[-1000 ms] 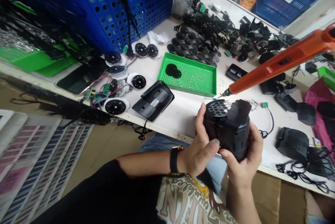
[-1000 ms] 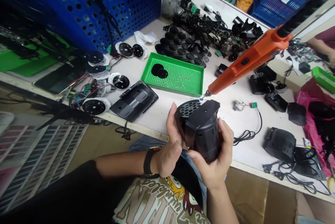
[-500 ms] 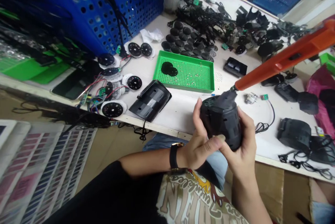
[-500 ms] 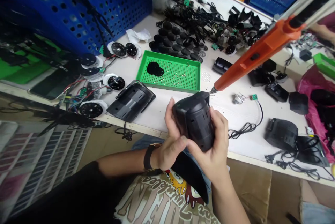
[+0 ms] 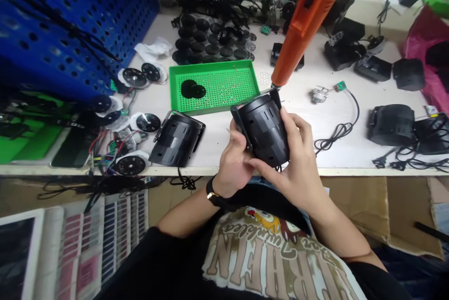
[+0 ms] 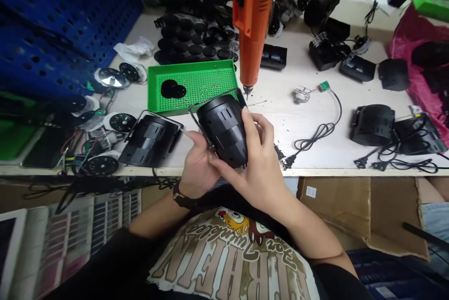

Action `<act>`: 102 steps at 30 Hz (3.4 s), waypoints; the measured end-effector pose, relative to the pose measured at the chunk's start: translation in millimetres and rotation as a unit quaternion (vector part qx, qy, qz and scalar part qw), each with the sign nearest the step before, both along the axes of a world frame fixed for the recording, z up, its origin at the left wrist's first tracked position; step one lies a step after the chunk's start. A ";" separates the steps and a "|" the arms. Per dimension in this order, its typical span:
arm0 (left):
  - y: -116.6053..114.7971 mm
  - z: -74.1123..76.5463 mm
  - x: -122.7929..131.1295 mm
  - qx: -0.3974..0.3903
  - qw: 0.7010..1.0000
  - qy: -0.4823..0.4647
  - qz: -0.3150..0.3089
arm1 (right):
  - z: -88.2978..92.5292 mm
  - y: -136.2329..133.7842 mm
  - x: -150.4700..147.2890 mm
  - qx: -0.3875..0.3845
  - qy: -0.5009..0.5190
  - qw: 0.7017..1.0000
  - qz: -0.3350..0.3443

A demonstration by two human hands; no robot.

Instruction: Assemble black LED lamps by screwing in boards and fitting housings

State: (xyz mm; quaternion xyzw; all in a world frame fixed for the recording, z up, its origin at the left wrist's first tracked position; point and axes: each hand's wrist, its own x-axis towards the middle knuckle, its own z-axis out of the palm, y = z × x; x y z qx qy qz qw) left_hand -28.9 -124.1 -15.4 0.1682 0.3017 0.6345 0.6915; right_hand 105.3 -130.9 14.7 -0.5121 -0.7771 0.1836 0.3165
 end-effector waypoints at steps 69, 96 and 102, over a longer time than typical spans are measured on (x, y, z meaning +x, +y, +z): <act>3.5 -5.3 -1.4 0.004 0.999 -0.030 0.012 | -55.6 6.1 1.2 0.066 0.100 0.992 -0.039; 10.1 -19.6 -3.8 0.017 0.994 -0.092 -0.062 | -38.9 -2.6 -3.1 0.011 0.175 0.984 -0.033; 11.2 -21.3 -6.4 -0.009 0.994 -0.078 -0.069 | -22.0 -1.0 4.2 -0.049 0.183 0.982 -0.009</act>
